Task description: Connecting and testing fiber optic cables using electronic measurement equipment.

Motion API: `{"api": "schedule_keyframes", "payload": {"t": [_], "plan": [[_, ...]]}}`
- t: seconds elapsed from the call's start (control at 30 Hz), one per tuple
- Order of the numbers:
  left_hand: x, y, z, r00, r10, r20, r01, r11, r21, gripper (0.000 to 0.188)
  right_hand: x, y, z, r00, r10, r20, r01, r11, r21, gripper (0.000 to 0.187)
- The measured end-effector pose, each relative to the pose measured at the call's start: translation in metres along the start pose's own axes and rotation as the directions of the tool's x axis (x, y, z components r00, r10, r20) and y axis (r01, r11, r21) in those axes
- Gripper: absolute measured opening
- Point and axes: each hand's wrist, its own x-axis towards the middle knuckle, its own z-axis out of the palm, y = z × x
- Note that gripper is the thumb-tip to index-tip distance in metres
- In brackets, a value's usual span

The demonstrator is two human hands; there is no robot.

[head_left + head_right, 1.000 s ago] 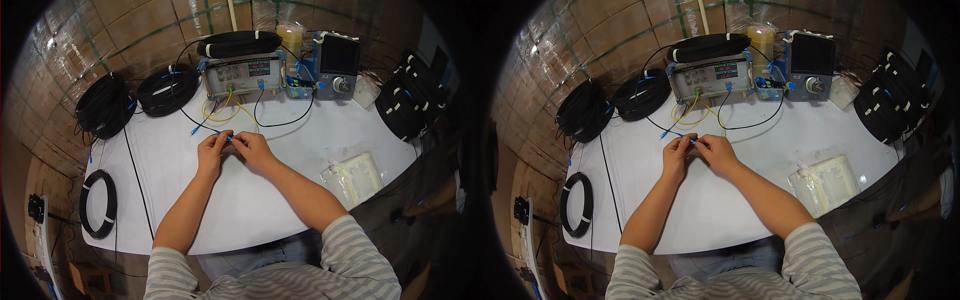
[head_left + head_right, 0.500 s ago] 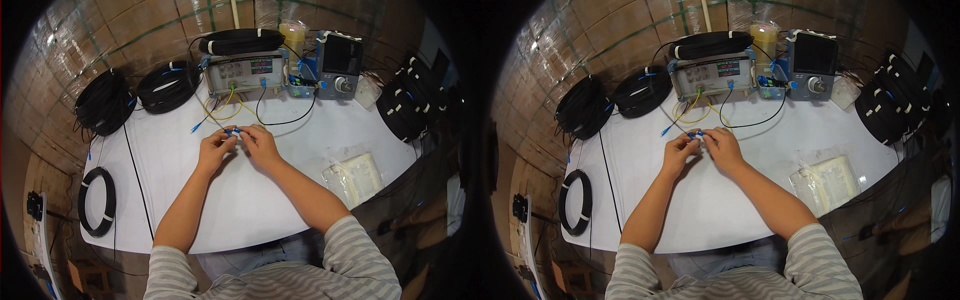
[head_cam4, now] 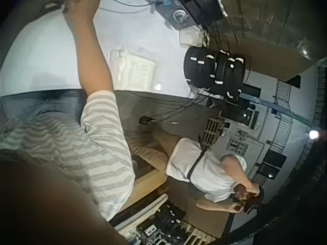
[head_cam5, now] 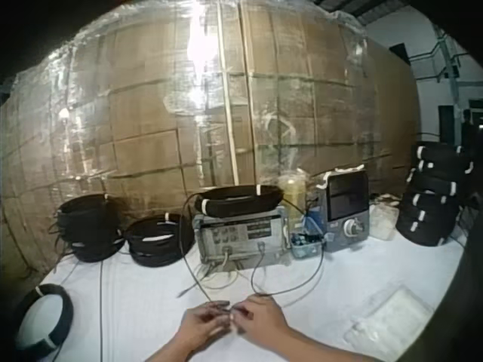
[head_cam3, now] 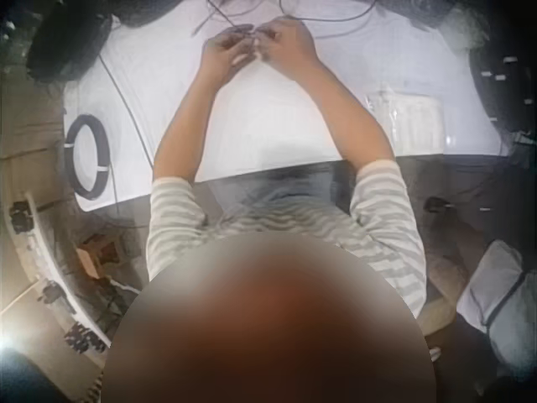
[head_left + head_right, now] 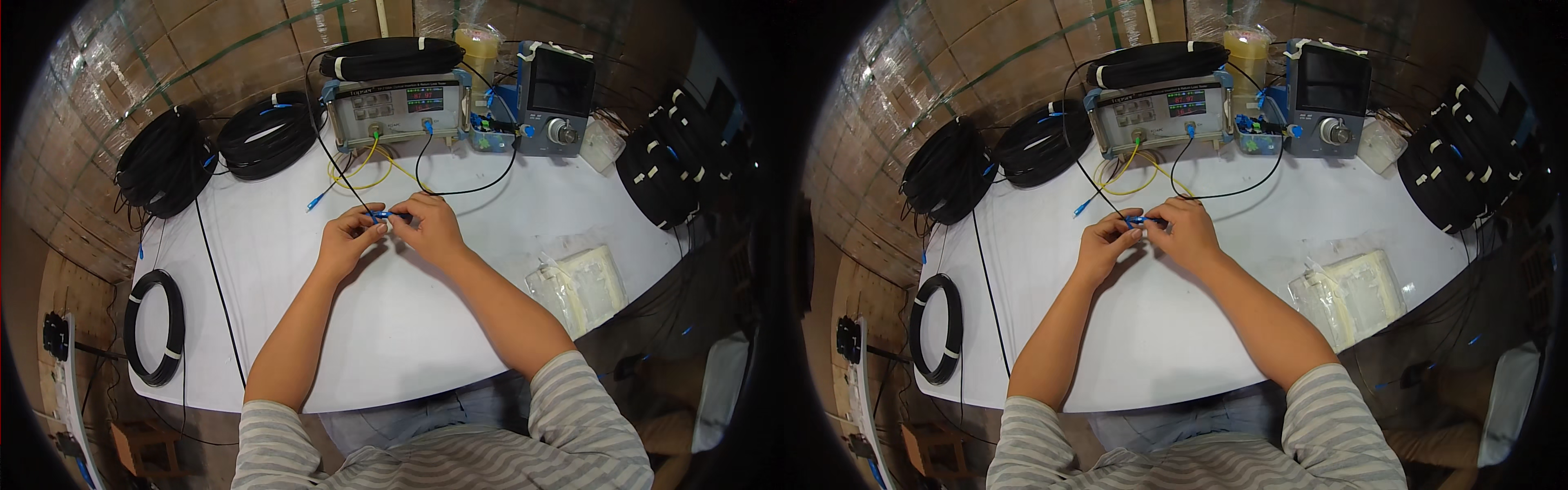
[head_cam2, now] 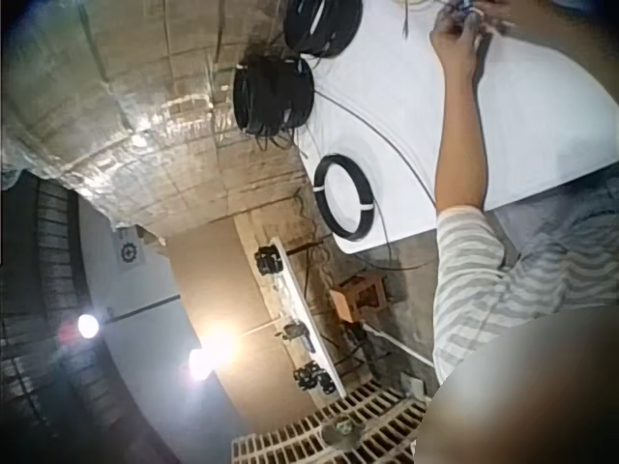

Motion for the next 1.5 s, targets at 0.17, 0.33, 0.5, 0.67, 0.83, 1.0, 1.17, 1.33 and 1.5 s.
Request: {"api": "schedule_keyframes", "payload": {"t": [0.17, 0.33, 0.5, 0.67, 0.83, 1.0, 1.17, 1.33, 1.5], "plan": [[-0.003, 0.005, 0.003, 1.0, -0.021, 0.007, 0.021, 1.0, 0.001, 0.012, -0.002, 0.003, 0.005, 1.0, -0.004, -0.018, 0.004, 1.0, -0.005, 0.012], [-0.007, 0.003, 0.004, 0.991, -0.081, 0.105, 0.087, 0.995, -0.051, 0.014, 0.0, -0.003, 0.005, 0.998, -0.061, 0.013, 0.062, 0.997, -0.041, 0.012], [-0.002, 0.003, 0.011, 0.999, -0.043, 0.021, 0.046, 0.989, -0.144, 0.017, -0.002, 0.003, 0.007, 1.0, -0.007, -0.016, 0.006, 0.999, -0.053, 0.012], [-0.005, 0.0, 0.0, 0.996, -0.07, -0.049, 0.069, 0.998, -0.012, 0.018, -0.003, 0.006, 0.005, 0.987, 0.161, -0.008, -0.161, 0.987, 0.013, 0.015], [-0.011, 0.015, 0.0, 0.995, -0.059, 0.077, 0.019, 0.898, 0.44, 0.017, -0.002, 0.008, 0.005, 0.973, 0.23, 0.005, -0.23, 0.973, -0.028, 0.017], [-0.017, 0.046, 0.014, 0.962, -0.016, 0.271, -0.202, 0.628, 0.752, 0.033, -0.004, 0.01, 0.003, 0.973, 0.229, -0.007, -0.229, 0.973, -0.013, 0.018], [-0.014, 0.029, 0.001, 0.98, -0.018, 0.197, -0.108, 0.784, 0.611, 0.029, -0.003, 0.007, 0.003, 0.973, 0.232, 0.006, -0.232, 0.972, 0.028, 0.017], [-0.002, 0.0, -0.017, 1.0, 0.007, -0.012, -0.006, 0.999, 0.053, 0.027, -0.002, -0.001, 0.0, 0.99, 0.132, 0.051, -0.137, 0.983, 0.122, 0.017], [0.003, -0.002, -0.02, 0.996, -0.087, -0.025, 0.085, 0.995, -0.06, 0.028, -0.005, 0.005, 0.003, 0.997, 0.033, 0.065, -0.039, 0.996, 0.082, 0.015]]}}
